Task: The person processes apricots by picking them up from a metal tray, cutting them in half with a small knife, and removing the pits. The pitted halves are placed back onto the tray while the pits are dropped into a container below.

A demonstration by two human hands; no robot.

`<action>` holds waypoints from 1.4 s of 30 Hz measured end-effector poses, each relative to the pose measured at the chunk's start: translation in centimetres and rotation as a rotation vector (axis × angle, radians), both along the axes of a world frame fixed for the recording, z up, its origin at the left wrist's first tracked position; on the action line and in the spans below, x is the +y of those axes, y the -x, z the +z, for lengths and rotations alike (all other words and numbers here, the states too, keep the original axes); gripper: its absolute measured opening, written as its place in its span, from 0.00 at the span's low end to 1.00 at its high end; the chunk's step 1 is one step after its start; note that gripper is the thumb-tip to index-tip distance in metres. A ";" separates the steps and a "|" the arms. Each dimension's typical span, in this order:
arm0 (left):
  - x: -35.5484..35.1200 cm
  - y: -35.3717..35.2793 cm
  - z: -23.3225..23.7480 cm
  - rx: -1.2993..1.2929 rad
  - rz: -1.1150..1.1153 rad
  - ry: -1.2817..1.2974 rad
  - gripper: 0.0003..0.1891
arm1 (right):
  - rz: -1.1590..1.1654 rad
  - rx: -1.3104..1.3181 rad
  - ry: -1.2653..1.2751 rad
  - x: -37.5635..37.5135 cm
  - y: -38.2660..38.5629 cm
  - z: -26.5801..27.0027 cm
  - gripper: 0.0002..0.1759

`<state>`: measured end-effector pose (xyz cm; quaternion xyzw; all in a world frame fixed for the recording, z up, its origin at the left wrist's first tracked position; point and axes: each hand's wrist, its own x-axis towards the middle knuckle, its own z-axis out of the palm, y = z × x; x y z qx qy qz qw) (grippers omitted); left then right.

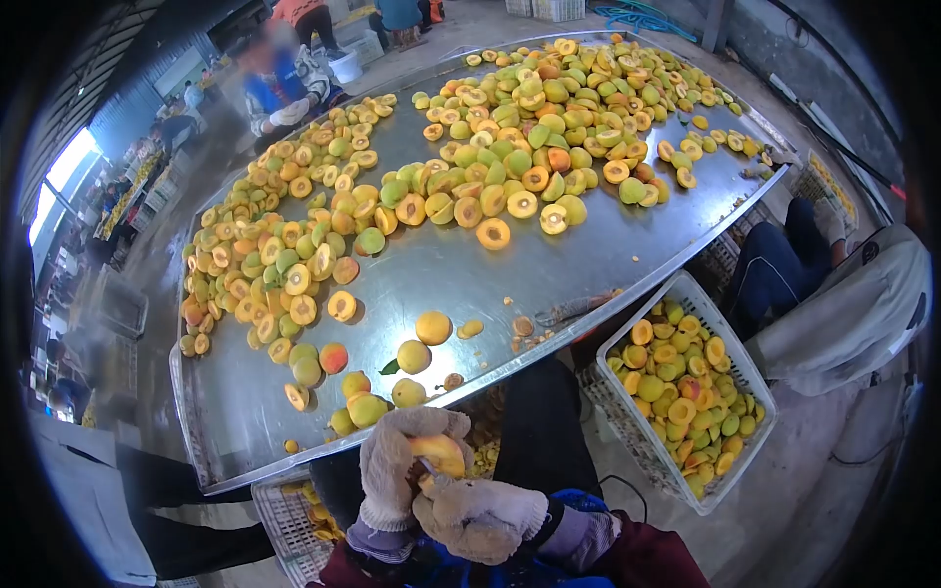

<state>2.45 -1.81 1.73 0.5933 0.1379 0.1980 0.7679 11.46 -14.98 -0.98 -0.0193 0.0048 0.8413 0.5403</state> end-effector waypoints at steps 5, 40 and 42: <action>-0.6 -0.5 0.2 0.110 0.173 0.405 0.31 | 0.003 0.060 -0.094 1.0 0.2 -1.2 0.13; 9.7 -7.8 -9.4 0.471 0.196 -1.279 0.23 | -0.027 -1.003 0.233 2.0 -0.9 5.6 0.10; 10.8 -10.8 -11.3 0.509 0.157 -1.410 0.23 | -0.037 -1.042 0.348 1.5 -1.3 4.1 0.11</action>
